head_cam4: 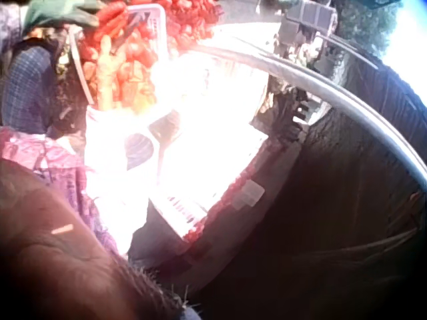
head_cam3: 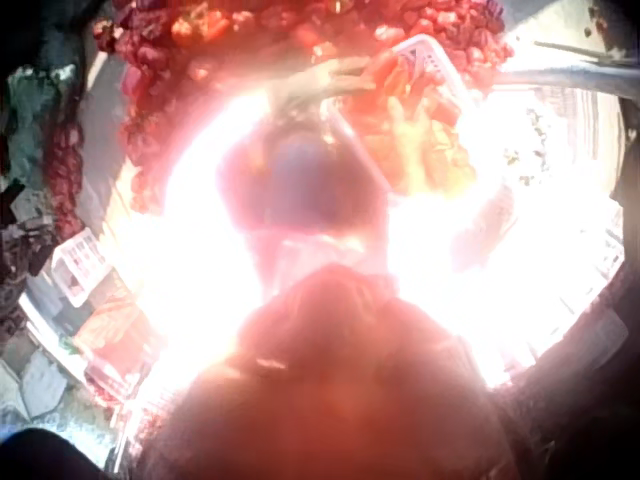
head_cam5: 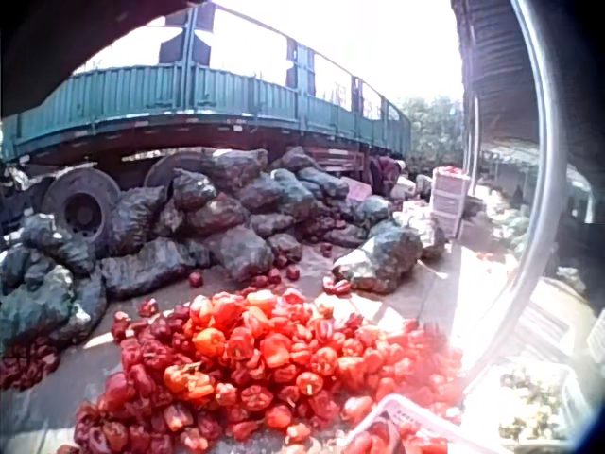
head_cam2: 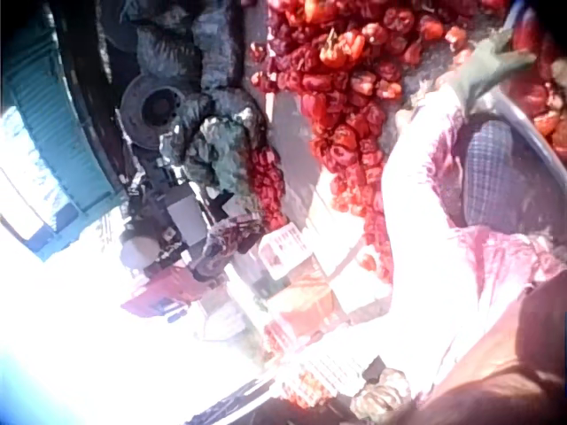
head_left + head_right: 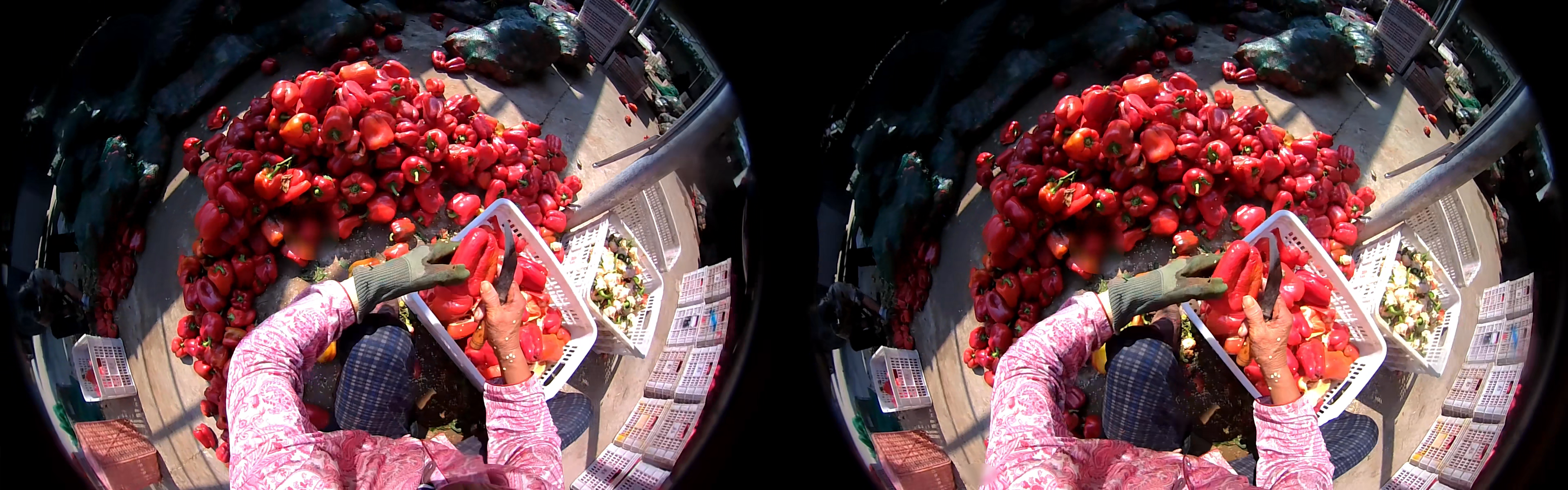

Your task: The person sits cross-legged and uses a knife to cut red bell peppers, removing stems and seeds. The cut peppers are placed into a white basket, while the discarded parts are placed into a separate basket.

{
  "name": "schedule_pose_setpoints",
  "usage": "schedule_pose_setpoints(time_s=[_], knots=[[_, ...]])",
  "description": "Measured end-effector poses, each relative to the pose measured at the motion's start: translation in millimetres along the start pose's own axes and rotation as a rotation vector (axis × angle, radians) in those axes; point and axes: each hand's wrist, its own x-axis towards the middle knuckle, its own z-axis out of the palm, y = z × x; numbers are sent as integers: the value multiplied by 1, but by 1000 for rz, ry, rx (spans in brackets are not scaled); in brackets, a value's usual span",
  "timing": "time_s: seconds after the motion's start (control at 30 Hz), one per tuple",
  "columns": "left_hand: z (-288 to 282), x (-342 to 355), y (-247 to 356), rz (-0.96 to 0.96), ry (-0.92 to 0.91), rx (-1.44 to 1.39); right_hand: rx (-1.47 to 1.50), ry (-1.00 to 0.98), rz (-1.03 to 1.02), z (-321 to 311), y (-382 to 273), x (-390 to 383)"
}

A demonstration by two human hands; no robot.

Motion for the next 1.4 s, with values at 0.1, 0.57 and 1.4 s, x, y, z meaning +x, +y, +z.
schedule_pose_setpoints(time_s=[0.1, 0.57, 1.4], knots=[[29, 28, -5, -111, -26, 74, -10, -69, 13, -41, -10, -14], [155, 76, -51, -7, 392, -79, -536, -28, -122, -147, -2, -77], [154, 112, -67, -175, 536, -538, -473, -83, 122, -153, 24, -70]])
